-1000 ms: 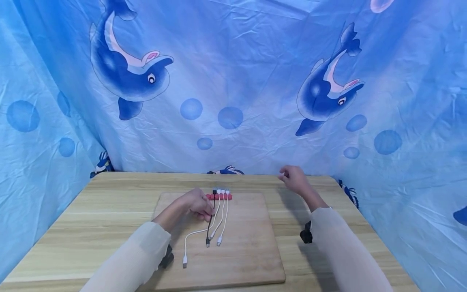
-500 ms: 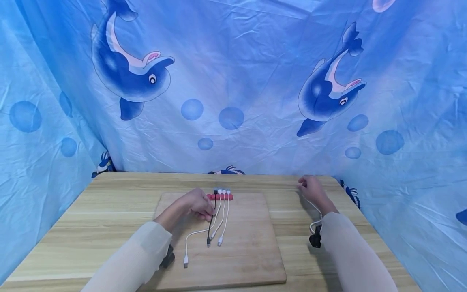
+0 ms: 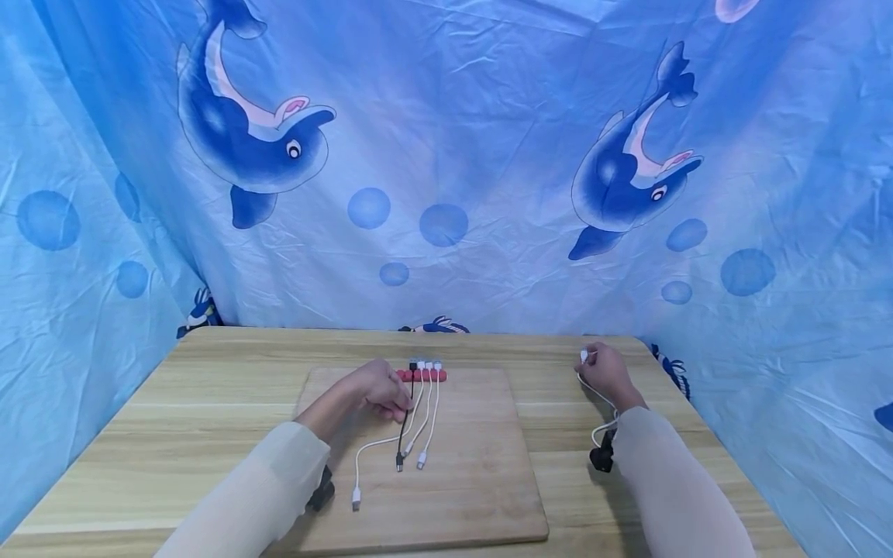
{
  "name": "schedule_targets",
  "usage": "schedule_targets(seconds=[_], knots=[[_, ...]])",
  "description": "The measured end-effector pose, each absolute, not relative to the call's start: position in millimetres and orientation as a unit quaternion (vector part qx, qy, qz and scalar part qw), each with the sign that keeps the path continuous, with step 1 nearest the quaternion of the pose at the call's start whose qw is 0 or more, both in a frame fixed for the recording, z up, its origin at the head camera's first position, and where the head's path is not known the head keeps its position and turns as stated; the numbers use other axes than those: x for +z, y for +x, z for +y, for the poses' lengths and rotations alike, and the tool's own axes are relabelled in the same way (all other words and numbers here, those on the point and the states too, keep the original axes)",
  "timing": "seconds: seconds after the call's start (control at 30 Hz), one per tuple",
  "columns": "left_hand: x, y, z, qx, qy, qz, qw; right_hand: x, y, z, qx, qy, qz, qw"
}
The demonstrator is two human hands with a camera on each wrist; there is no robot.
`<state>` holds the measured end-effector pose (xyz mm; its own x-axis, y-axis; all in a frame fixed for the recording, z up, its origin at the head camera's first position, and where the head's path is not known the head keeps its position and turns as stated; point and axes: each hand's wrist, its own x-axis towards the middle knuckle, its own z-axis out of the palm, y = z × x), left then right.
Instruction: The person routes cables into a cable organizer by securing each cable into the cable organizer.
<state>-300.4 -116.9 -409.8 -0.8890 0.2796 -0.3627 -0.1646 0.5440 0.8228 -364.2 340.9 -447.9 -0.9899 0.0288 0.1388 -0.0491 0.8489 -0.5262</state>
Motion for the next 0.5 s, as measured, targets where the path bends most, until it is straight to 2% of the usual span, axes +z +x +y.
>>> schedule_targets(seconds=[0.3,0.5], knots=[[-407,-298,-116,0.458,0.028,0.857,0.233,-450,-373,342,0.355,-0.062,-0.933,0.002],[-407,-298,-116,0.459,0.029,0.856,0.237,-452,-377,342,0.400,-0.107,-0.910,-0.001]])
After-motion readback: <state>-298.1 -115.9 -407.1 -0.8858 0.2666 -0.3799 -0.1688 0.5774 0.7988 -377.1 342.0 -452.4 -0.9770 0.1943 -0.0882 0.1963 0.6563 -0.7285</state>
